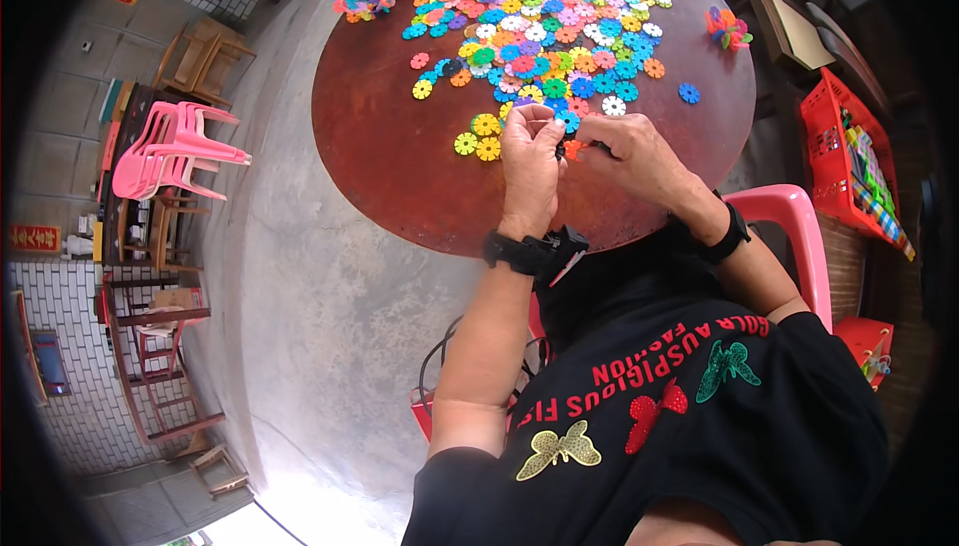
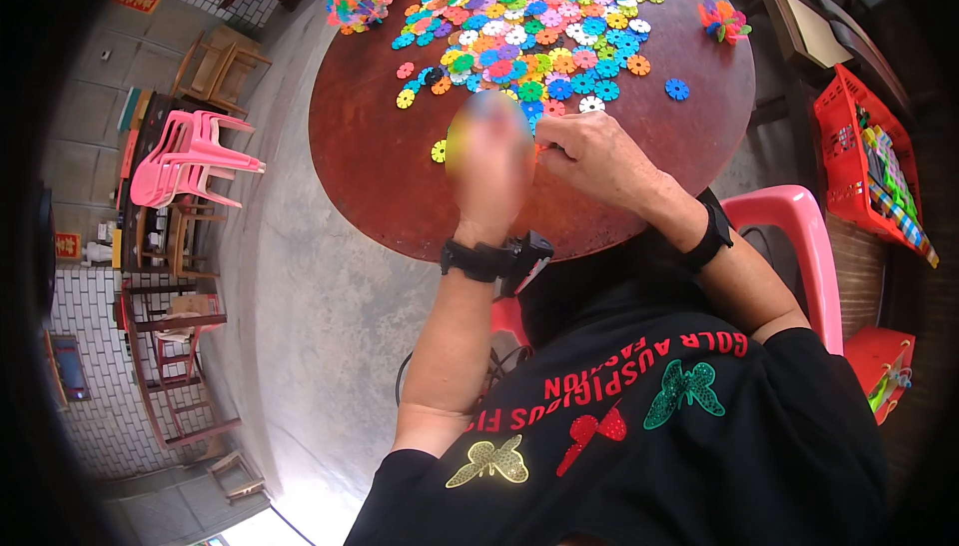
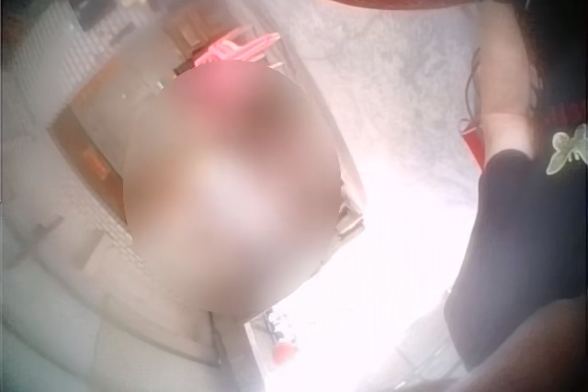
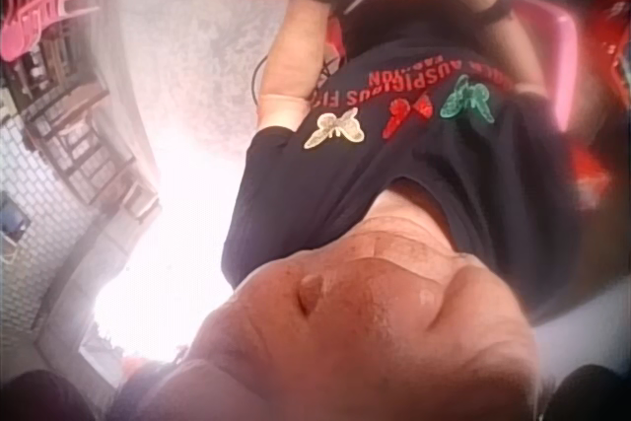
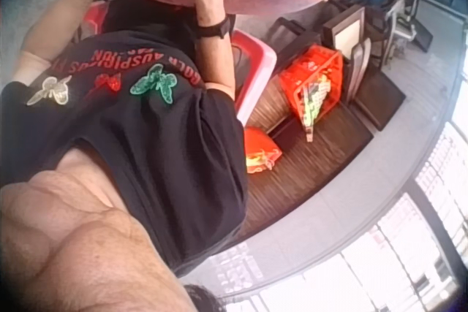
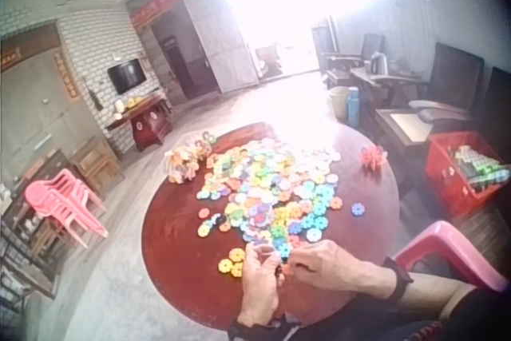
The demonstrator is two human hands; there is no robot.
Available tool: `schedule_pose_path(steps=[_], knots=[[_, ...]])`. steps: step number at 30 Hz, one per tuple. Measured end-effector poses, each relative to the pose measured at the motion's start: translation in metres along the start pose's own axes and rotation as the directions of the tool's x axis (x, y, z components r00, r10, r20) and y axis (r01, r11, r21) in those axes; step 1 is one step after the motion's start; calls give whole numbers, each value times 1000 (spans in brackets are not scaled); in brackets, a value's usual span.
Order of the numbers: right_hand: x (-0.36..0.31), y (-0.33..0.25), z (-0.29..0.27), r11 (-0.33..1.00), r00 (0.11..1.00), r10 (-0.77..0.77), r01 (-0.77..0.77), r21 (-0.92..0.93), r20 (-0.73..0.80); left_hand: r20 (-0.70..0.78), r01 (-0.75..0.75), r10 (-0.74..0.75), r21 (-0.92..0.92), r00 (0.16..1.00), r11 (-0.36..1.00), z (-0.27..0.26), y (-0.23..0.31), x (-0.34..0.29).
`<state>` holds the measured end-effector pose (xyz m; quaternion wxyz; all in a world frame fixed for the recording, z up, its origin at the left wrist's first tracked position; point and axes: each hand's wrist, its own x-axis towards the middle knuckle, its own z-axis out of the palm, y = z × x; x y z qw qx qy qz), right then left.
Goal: Assembling a spherical structure from colorful snowflake-shaped plastic toy pieces.
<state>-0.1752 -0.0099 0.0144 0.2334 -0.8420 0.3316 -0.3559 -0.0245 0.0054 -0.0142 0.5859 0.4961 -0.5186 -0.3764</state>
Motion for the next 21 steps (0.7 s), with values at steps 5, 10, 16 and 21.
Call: schedule_pose_path(steps=[5, 10, 16, 21], knots=[[-3, 4, 2, 1000, 1000, 13, -13, -8, 14, 95, 366, -354, -297, 930, 882, 4, 12, 1], [-2, 0, 0, 997, 997, -74, 74, -7, 29, 180, 312, -263, -362, 948, 878, 1, 3, 4], [-4, -4, -1, 996, 996, -83, 83, -34, 18, 252, 406, -318, -556, 914, 726, 4, 6, 1], [-4, -3, 2, 993, 996, -91, 92, -70, 19, 289, 481, -392, -641, 873, 598, 7, 11, -1]])
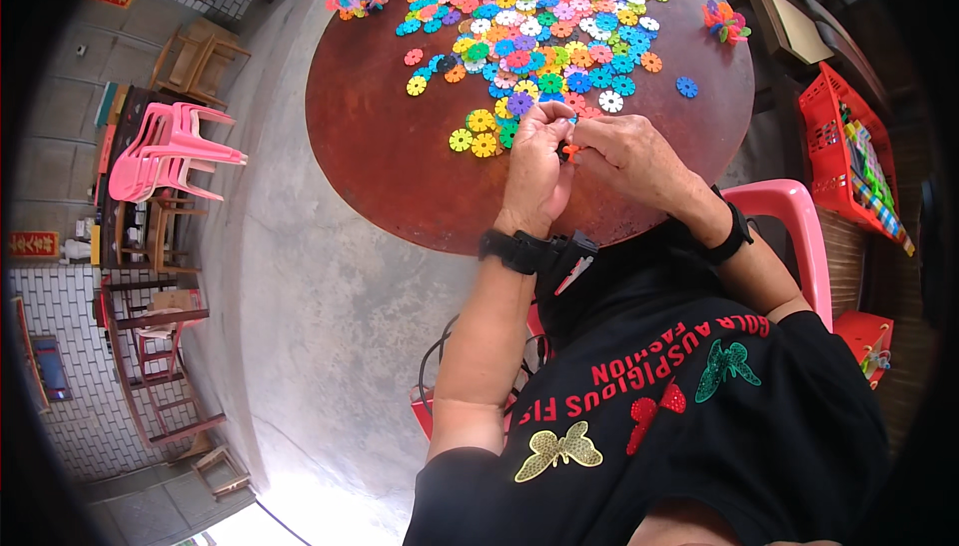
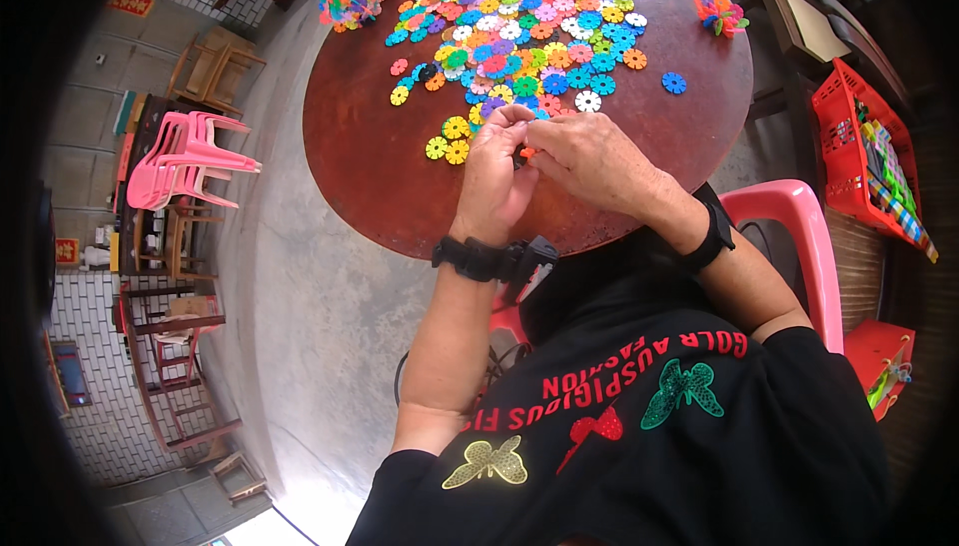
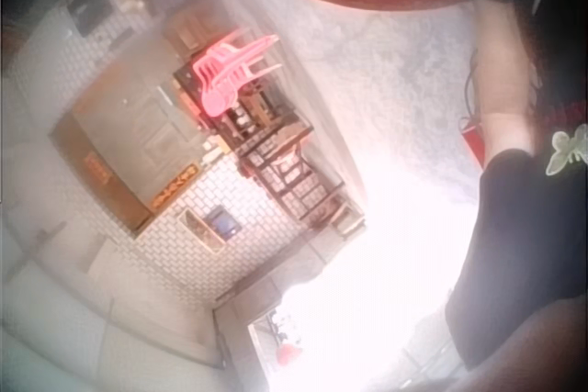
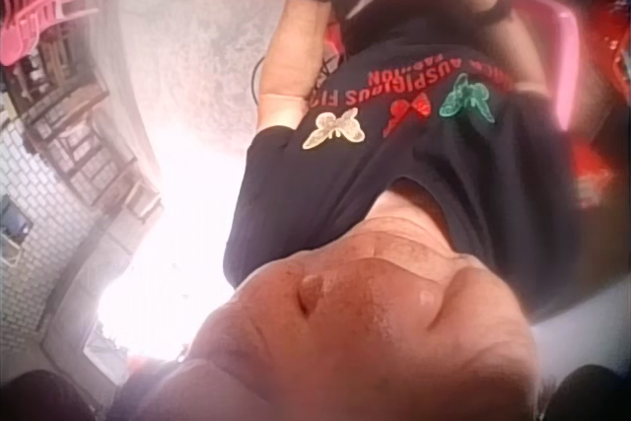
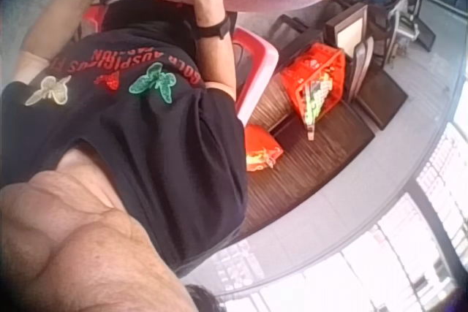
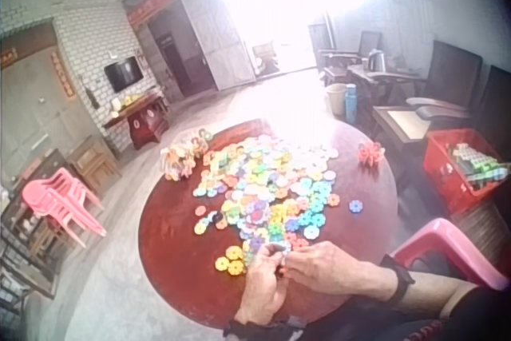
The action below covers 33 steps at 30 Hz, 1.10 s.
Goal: Assembling a spherical structure from colorful snowflake-shaped plastic toy pieces.
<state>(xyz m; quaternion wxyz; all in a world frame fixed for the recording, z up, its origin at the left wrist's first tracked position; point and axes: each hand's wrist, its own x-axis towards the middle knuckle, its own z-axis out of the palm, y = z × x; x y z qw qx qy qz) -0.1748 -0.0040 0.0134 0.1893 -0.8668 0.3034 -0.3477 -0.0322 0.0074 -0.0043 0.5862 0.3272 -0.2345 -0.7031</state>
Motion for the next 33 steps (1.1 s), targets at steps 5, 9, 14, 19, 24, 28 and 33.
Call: schedule_pose_path(steps=[5, 9, 14, 19, 24, 28, 33], knots=[[2, 1, 3, 999, 1000, -4, 5, -35, 27, 26, -18, 18, -15, 1000, 1000, -3, -7, 4], [4, 0, -1, 999, 999, -21, 23, -45, 46, 11, -64, 64, 18, 998, 998, 0, -8, 2], [2, 16, -4, 999, 999, -16, 15, 35, 35, 24, -108, 105, 264, 994, 958, 1, -10, -3], [3, 21, -20, 999, 994, 6, -1, -40, 111, 103, -86, 41, 490, 994, 867, 1, 0, -11], [7, 20, -29, 994, 991, 66, -55, -91, 117, 74, 7, -53, 527, 996, 850, -8, -1, -2], [9, 23, -27, 995, 993, 42, -32, -92, 108, 48, 54, -93, 529, 994, 847, -7, -1, 1], [9, 25, -28, 996, 994, 59, -52, -75, 88, 36, 98, -133, 495, 990, 863, -7, -2, 5]])
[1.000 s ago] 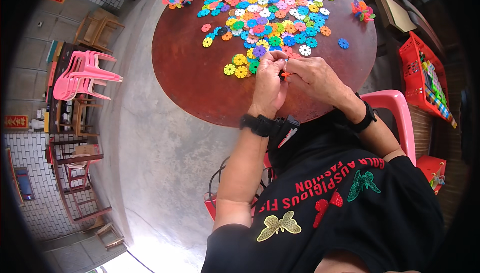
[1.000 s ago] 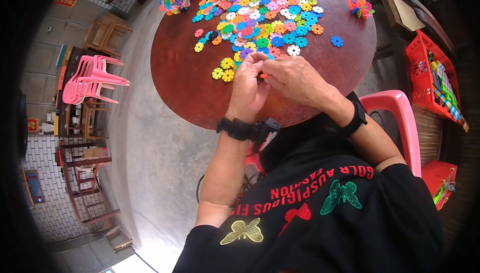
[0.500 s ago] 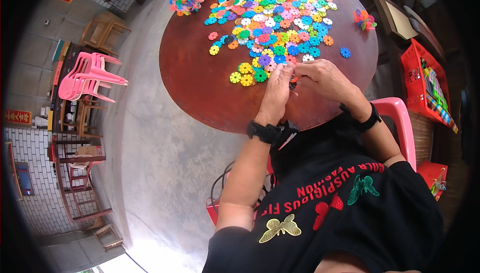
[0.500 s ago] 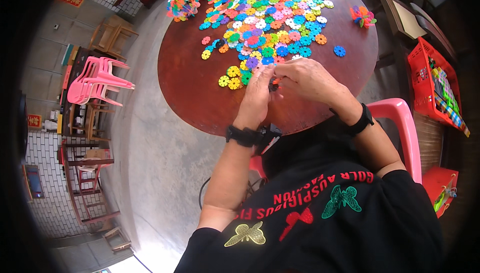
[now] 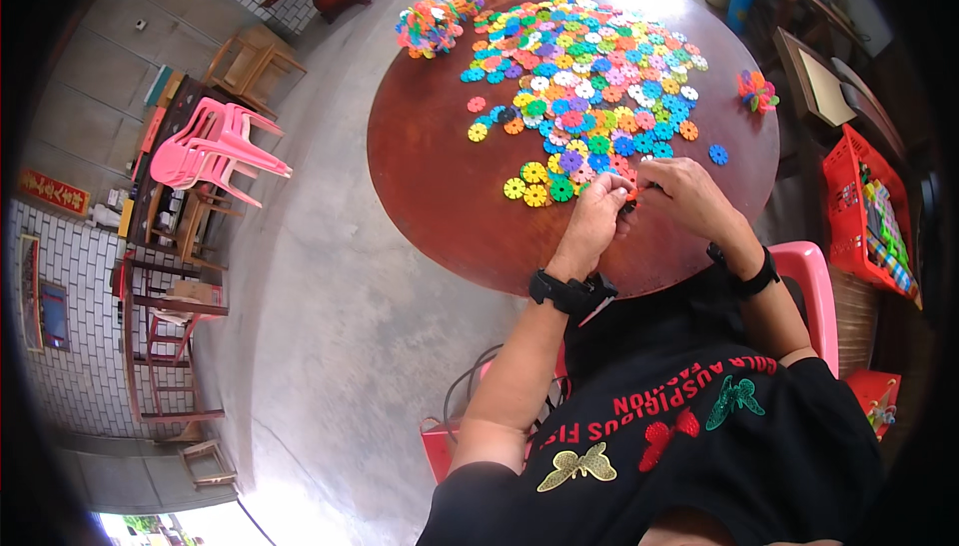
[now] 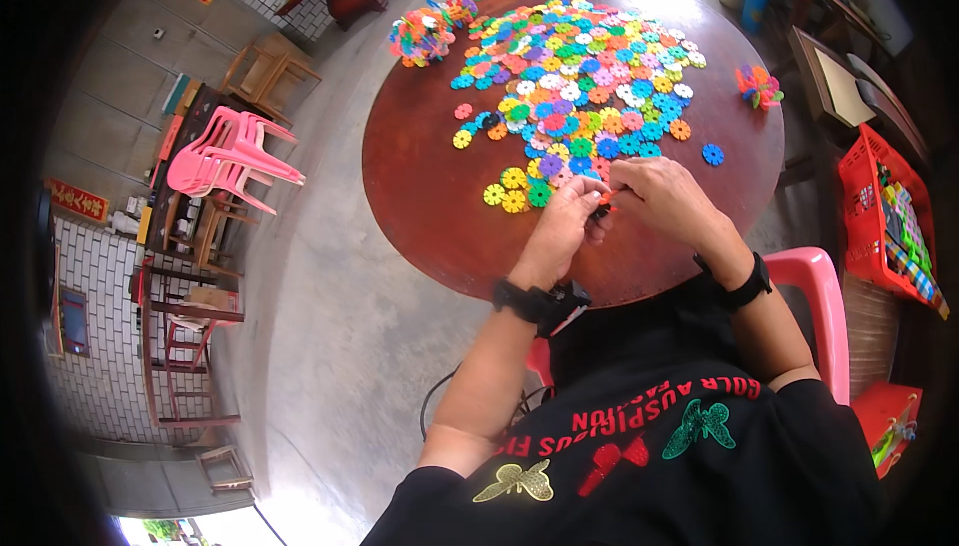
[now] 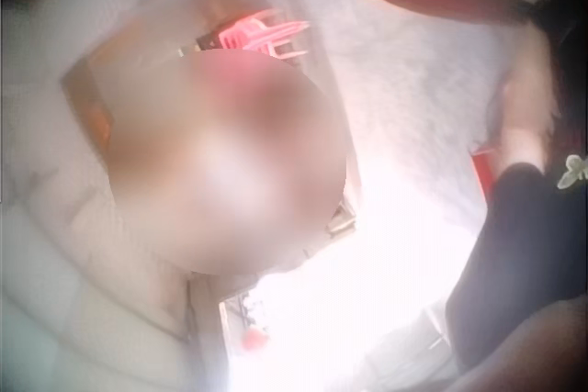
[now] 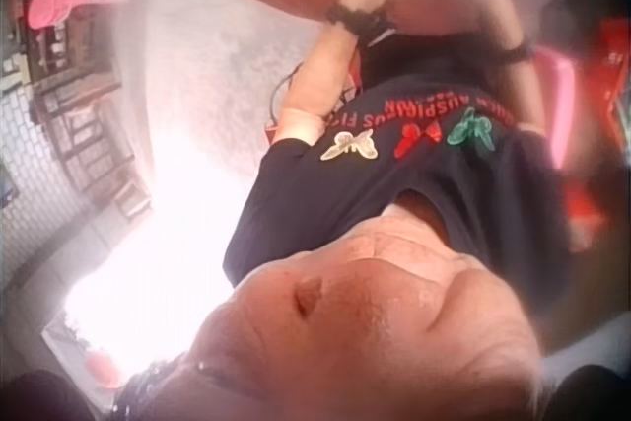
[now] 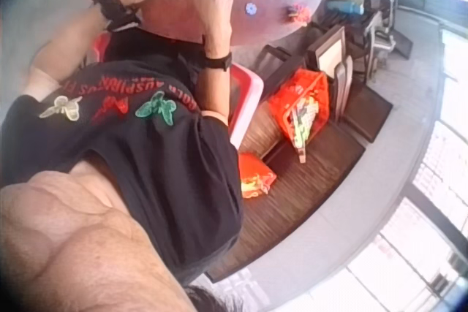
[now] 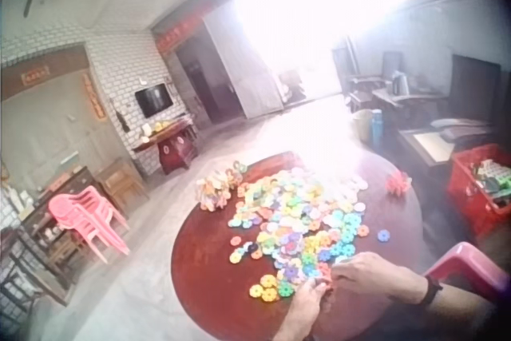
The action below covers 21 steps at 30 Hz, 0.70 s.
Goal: Assembling a spherical structure from colorful snowflake-shaped plastic toy pieces.
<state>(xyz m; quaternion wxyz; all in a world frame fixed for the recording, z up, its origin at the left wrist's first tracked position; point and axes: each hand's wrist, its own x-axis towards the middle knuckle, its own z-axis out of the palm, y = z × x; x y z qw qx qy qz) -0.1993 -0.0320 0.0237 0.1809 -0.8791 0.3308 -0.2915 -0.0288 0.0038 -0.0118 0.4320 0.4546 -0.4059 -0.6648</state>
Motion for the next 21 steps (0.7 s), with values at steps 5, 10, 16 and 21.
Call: schedule_pose_path(steps=[5, 10, 16, 21], knots=[[-2, 1, 3, 1000, 1000, 10, -10, 10, -15, 2, 10, -10, -5, 1000, 1000, 0, -2, -3], [-5, -2, -2, 1000, 999, 30, -30, 0, -24, 24, -1, 1, -36, 1000, 999, 2, -2, -4], [-6, -1, 2, 999, 999, 47, -47, -10, -25, 26, -3, 3, -11, 1000, 1000, 0, -3, -4], [-6, -2, -2, 998, 998, 59, -59, -19, -1, 38, -20, 20, -16, 999, 1000, 0, -6, -1]])
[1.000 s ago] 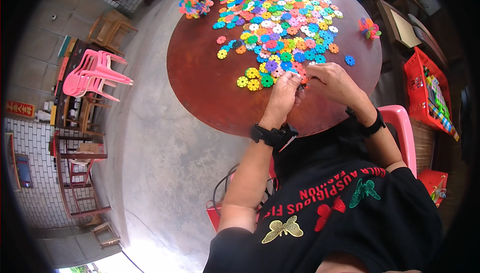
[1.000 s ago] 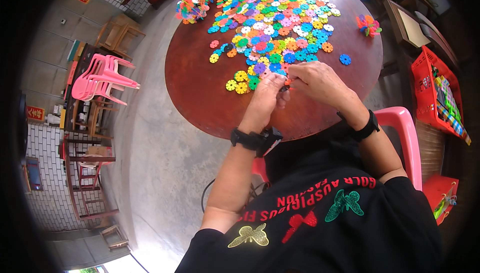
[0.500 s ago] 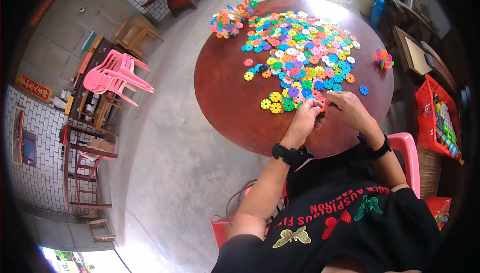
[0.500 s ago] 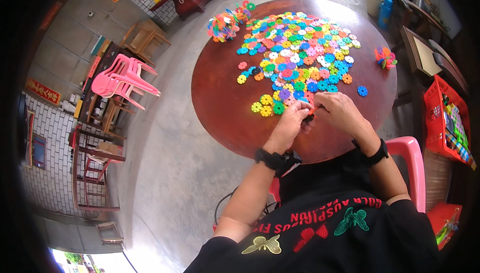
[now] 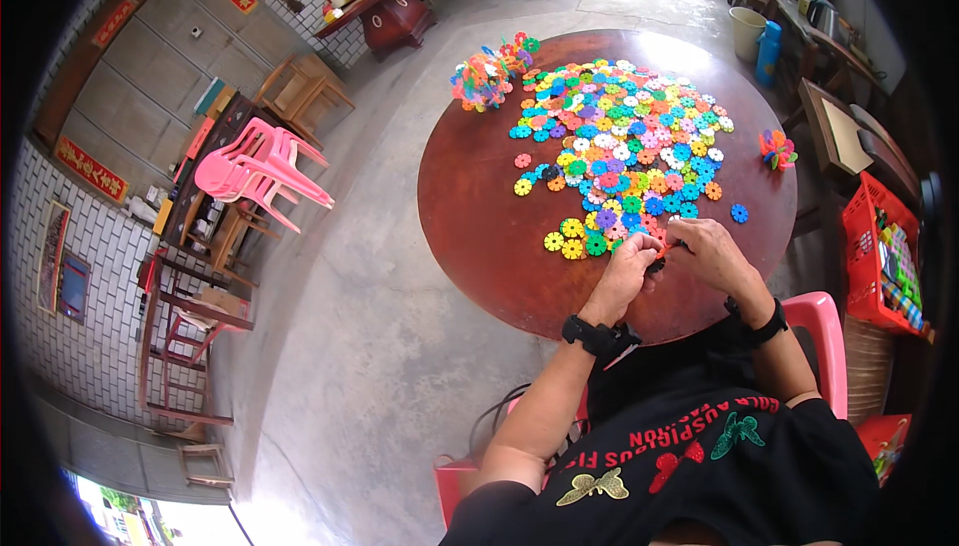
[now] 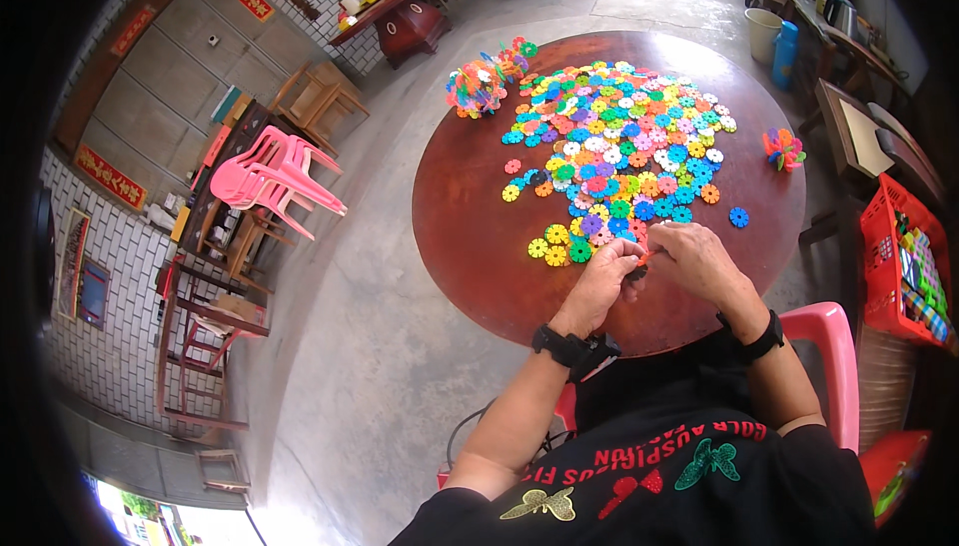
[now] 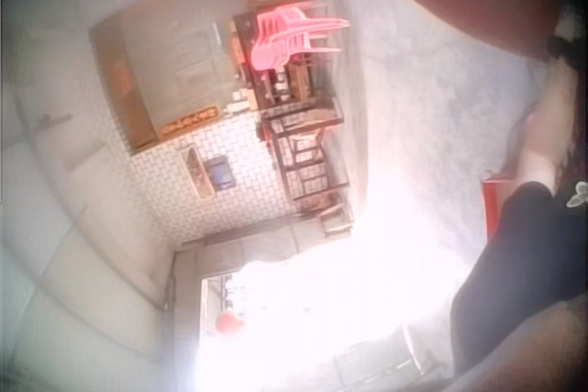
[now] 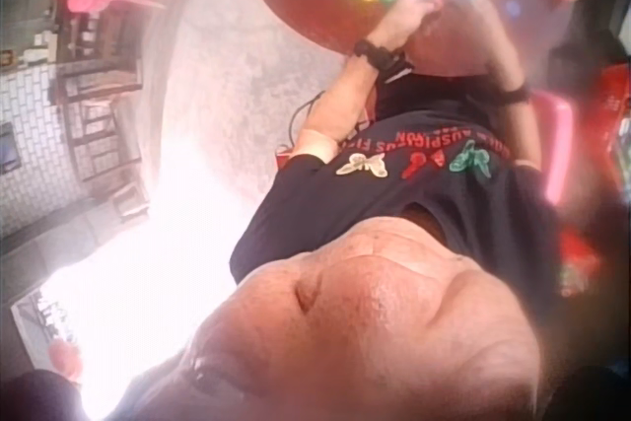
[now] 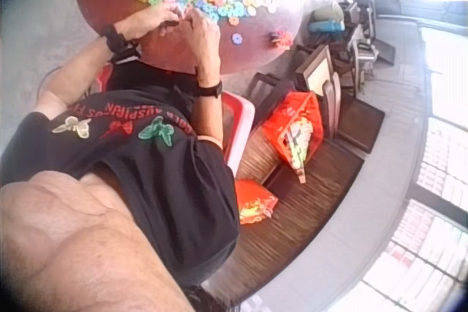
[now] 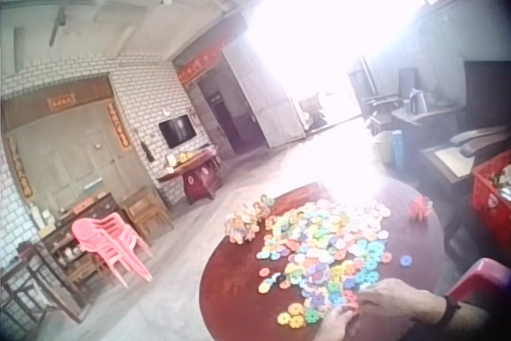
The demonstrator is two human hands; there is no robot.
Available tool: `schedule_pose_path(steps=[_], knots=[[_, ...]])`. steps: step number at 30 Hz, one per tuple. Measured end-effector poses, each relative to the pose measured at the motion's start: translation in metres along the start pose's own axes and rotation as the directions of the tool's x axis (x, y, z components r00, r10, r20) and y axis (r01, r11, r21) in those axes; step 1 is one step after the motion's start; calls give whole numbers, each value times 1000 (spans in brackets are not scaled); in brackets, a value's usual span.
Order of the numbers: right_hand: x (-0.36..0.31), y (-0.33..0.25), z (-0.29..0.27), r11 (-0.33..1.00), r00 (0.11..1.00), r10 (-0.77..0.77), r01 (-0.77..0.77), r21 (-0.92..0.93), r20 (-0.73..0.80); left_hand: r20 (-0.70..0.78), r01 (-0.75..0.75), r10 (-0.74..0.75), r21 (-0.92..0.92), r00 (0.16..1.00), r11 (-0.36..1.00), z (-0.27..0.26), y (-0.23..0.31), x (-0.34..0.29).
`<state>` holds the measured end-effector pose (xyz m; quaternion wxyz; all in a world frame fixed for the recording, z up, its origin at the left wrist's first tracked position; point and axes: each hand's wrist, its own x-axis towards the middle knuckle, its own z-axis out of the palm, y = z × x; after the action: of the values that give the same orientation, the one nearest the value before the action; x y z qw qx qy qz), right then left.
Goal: Assembling a spherical structure from colorful snowflake-shaped plastic toy pieces.
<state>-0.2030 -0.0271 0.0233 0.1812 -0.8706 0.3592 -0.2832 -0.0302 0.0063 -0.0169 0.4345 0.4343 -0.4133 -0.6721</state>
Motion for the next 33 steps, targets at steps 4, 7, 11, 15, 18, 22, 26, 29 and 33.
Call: schedule_pose_path(steps=[4, 7, 11, 15, 18, 22, 26, 29, 33], knots=[[-1, 4, 3, 999, 998, -48, 48, 17, -42, 4, 0, 0, 0, 1000, 1000, 0, 0, 0], [-2, 3, 3, 999, 998, -41, 42, 20, -44, 2, 5, -5, 4, 1000, 1000, 1, 1, -1], [-1, 3, 5, 999, 999, -35, 36, 18, -33, 5, 11, -11, -21, 1000, 1000, -1, -2, 0], [-3, 4, 9, 999, 999, -33, 33, -1, -24, -7, 31, -31, -68, 999, 997, 0, -3, 0], [-3, 4, 9, 999, 999, -39, 39, 4, -20, -10, 36, -37, -73, 999, 997, 1, -2, -1], [-3, 5, 10, 998, 999, -43, 43, 35, -25, -7, 39, -40, -75, 999, 996, 0, -1, 0], [-3, 5, 11, 999, 999, -33, 33, 38, -23, -2, 21, -21, -50, 1000, 999, -2, -1, 1], [-2, 1, 10, 997, 996, -26, 32, 74, -81, -13, -16, 16, -42, 1000, 999, 0, 3, 0], [-1, 1, 9, 999, 985, -21, 29, 44, -173, -66, -28, 19, -139, 998, 990, -1, 6, -1]])
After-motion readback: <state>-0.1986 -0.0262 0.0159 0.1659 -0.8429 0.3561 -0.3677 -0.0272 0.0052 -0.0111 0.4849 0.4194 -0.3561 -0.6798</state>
